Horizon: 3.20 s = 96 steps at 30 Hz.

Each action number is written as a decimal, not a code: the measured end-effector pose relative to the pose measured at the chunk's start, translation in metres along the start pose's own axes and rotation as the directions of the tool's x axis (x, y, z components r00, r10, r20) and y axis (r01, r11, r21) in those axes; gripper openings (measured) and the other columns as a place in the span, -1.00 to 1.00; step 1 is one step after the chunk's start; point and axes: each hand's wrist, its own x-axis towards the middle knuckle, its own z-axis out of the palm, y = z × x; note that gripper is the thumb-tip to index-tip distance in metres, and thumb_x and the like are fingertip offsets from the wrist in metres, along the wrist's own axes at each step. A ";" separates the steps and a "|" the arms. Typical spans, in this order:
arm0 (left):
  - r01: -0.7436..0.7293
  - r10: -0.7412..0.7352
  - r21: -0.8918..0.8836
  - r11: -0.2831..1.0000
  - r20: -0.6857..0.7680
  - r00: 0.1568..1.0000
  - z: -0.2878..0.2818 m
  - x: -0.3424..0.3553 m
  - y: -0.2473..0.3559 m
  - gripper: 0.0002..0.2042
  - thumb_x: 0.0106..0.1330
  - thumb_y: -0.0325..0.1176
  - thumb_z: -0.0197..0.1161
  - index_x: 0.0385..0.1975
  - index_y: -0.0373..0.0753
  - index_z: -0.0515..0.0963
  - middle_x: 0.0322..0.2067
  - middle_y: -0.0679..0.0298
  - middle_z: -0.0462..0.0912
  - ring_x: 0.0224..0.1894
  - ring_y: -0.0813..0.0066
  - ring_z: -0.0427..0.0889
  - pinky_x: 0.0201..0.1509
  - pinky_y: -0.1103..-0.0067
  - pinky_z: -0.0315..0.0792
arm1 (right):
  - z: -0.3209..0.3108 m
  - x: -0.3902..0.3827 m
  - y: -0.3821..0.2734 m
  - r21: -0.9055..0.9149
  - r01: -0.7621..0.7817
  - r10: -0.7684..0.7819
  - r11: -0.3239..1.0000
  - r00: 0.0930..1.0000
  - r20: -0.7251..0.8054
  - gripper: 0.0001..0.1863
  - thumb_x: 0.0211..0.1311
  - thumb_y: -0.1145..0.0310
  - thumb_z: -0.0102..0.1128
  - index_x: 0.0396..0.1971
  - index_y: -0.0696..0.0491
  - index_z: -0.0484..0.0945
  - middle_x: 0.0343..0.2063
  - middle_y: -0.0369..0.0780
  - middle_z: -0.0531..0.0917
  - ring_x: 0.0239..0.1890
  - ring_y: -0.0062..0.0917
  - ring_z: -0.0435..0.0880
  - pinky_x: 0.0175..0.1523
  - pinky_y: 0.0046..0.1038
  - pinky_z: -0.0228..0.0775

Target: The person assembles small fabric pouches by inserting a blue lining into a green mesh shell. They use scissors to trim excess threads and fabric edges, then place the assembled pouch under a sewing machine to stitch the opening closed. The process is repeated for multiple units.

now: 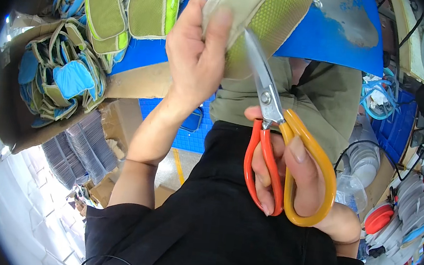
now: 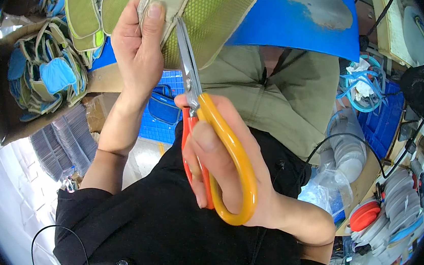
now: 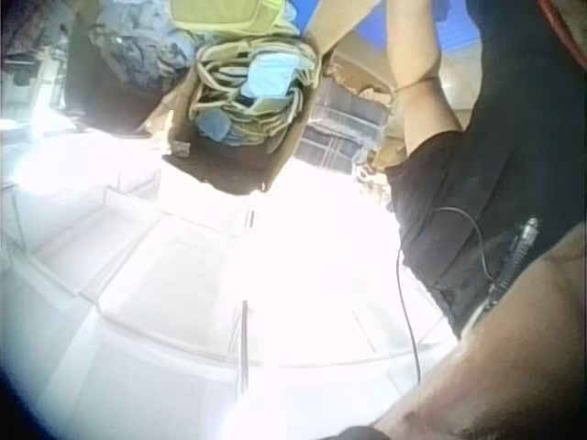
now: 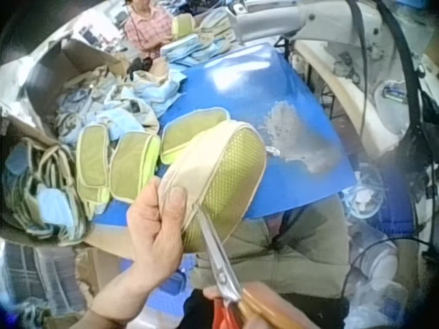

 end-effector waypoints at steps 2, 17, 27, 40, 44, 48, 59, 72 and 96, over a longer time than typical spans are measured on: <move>0.006 -0.006 0.000 1.000 -0.007 1.000 0.001 0.001 0.003 -0.81 0.57 -0.35 0.13 -0.14 -0.36 0.57 -0.33 0.46 0.62 -0.30 0.79 0.41 -0.20 0.76 0.32 | 0.002 -0.001 -0.004 -0.045 -0.002 0.001 0.999 1.000 -0.016 -0.42 0.60 -0.06 -0.15 0.31 0.10 0.26 -0.57 -0.30 0.44 -0.75 -0.72 0.35 -0.59 -0.68 0.19; -0.003 0.003 0.031 1.000 0.003 1.000 0.001 0.000 0.002 -0.84 0.55 -0.37 0.16 -0.19 -0.35 0.56 -0.37 0.45 0.62 -0.31 0.79 0.41 -0.21 0.77 0.32 | 0.002 0.005 -0.010 -0.049 -0.025 0.024 0.998 0.999 -0.023 -0.39 0.59 -0.09 -0.16 0.31 0.13 0.26 -0.54 -0.30 0.45 -0.75 -0.72 0.35 -0.61 -0.68 0.19; -0.081 0.084 0.203 0.976 -0.007 0.996 0.005 -0.001 0.004 -0.87 0.50 -0.37 0.20 -0.23 -0.31 0.52 -0.53 0.28 0.56 -0.51 0.61 0.42 -0.40 0.62 0.37 | 0.012 0.005 -0.013 0.034 -0.040 0.043 0.999 0.995 -0.086 -0.34 0.56 -0.18 -0.13 0.29 0.11 0.28 -0.53 -0.31 0.43 -0.75 -0.69 0.34 -0.61 -0.67 0.19; -0.063 0.062 0.109 0.992 0.015 0.998 0.006 0.002 0.004 -0.88 0.49 -0.39 0.21 -0.23 -0.32 0.54 -0.55 0.28 0.54 -0.50 0.68 0.39 -0.41 0.64 0.36 | 0.006 0.012 -0.005 -0.027 0.071 -0.073 0.997 0.994 -0.084 -0.51 0.60 0.03 -0.05 0.22 0.13 0.31 -0.62 -0.37 0.41 -0.77 -0.74 0.33 -0.65 -0.69 0.16; -0.050 0.050 -0.006 0.999 0.048 0.998 0.005 0.006 0.006 -0.86 0.52 -0.39 0.18 -0.22 -0.35 0.56 -0.47 0.37 0.60 -0.38 0.75 0.41 -0.30 0.70 0.37 | -0.005 0.012 -0.001 -0.173 0.105 -0.112 0.979 0.993 -0.034 -0.51 0.60 0.04 -0.04 0.22 0.13 0.31 -0.56 -0.36 0.44 -0.74 -0.74 0.37 -0.64 -0.69 0.18; 0.032 -0.025 -0.085 0.996 0.081 0.996 0.002 0.007 0.006 -0.84 0.53 -0.38 0.16 -0.17 -0.37 0.58 -0.42 0.40 0.63 -0.34 0.78 0.44 -0.26 0.71 0.38 | -0.011 0.017 -0.005 -0.176 0.051 -0.057 0.983 0.998 -0.026 -0.47 0.59 -0.01 -0.06 0.24 0.13 0.31 -0.49 -0.32 0.46 -0.70 -0.71 0.41 -0.58 -0.68 0.22; 0.329 -0.266 -0.281 0.902 0.242 0.933 -0.004 0.020 -0.001 -0.74 0.54 -0.29 0.16 -0.05 -0.38 0.62 -0.28 0.36 0.73 -0.26 0.79 0.56 -0.20 0.71 0.47 | -0.022 0.014 -0.005 -0.215 0.063 -0.065 0.974 0.998 -0.005 -0.47 0.52 0.16 0.12 0.33 0.10 0.28 -0.49 -0.38 0.44 -0.68 -0.76 0.37 -0.55 -0.69 0.20; 0.488 -0.365 -0.279 0.827 0.394 0.843 -0.014 0.021 -0.009 -0.68 0.50 -0.18 0.25 -0.08 -0.36 0.70 -0.32 0.34 0.76 -0.34 0.77 0.64 -0.25 0.74 0.51 | -0.018 0.000 -0.018 0.186 -0.096 0.091 0.978 0.995 0.036 -0.20 0.54 -0.15 -0.24 0.38 0.31 0.13 -0.55 -0.27 0.45 -0.82 -0.71 0.29 -0.69 -0.68 0.18; 0.523 -0.348 -0.166 0.836 0.577 0.739 -0.030 0.025 -0.006 -0.54 0.22 -0.41 0.41 0.14 -0.39 0.57 -0.08 0.31 0.74 -0.11 0.69 0.67 0.03 0.68 0.51 | -0.026 0.005 -0.028 0.027 -0.031 0.032 0.999 0.999 -0.026 -0.29 0.57 -0.02 -0.19 0.33 0.36 0.21 -0.57 -0.30 0.41 -0.82 -0.76 0.24 -0.70 -0.74 0.11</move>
